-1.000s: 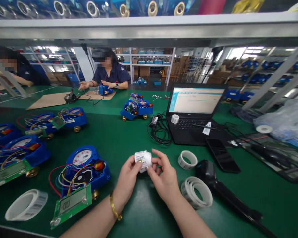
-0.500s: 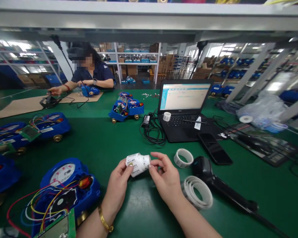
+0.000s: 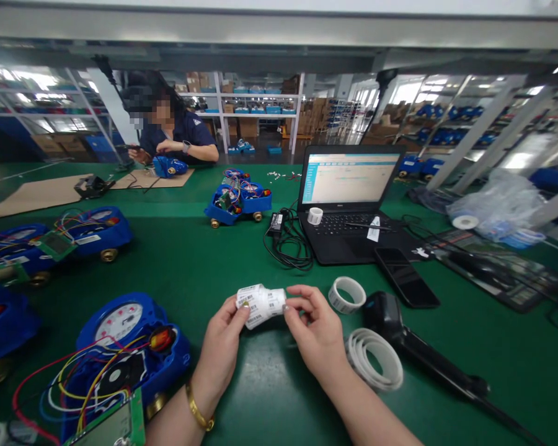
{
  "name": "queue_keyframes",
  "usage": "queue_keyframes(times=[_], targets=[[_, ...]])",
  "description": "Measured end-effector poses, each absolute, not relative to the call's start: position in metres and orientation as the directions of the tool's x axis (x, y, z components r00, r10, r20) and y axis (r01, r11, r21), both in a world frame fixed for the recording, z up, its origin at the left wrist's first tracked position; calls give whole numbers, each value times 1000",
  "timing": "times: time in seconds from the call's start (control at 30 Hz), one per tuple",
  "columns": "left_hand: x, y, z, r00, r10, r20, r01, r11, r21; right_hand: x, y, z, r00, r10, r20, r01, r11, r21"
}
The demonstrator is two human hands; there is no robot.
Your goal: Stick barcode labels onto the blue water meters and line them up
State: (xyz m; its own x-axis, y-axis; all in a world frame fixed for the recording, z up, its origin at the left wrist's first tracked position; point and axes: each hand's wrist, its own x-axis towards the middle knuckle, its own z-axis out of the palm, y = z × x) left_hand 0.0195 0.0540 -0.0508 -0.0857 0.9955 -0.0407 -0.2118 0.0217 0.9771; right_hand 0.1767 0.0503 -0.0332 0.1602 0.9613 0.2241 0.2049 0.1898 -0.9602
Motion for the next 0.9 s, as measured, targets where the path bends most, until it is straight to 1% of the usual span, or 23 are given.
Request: queue_keyframes(times=[0.27, 0.43, 0.63, 0.8, 0.9], targets=[[20, 54, -50, -60, 996, -73, -247, 56, 967, 177, 51, -38, 147, 956, 253, 242, 213, -947], [21, 53, -48, -42, 995, -95, -271, 80, 959, 177, 51, -38, 149, 954, 262, 237, 223, -946], [20, 53, -47, 8, 993, -116, -251, 115, 961, 176, 52, -41, 144, 959, 245, 204, 214, -955], [22, 54, -42, 21, 982, -185, -321, 182, 929, 179, 52, -36, 80, 963, 258, 217, 236, -947], [24, 55, -39, 19, 973, -231, -392, 219, 893, 182, 52, -30, -42, 954, 298, 275, 298, -914]])
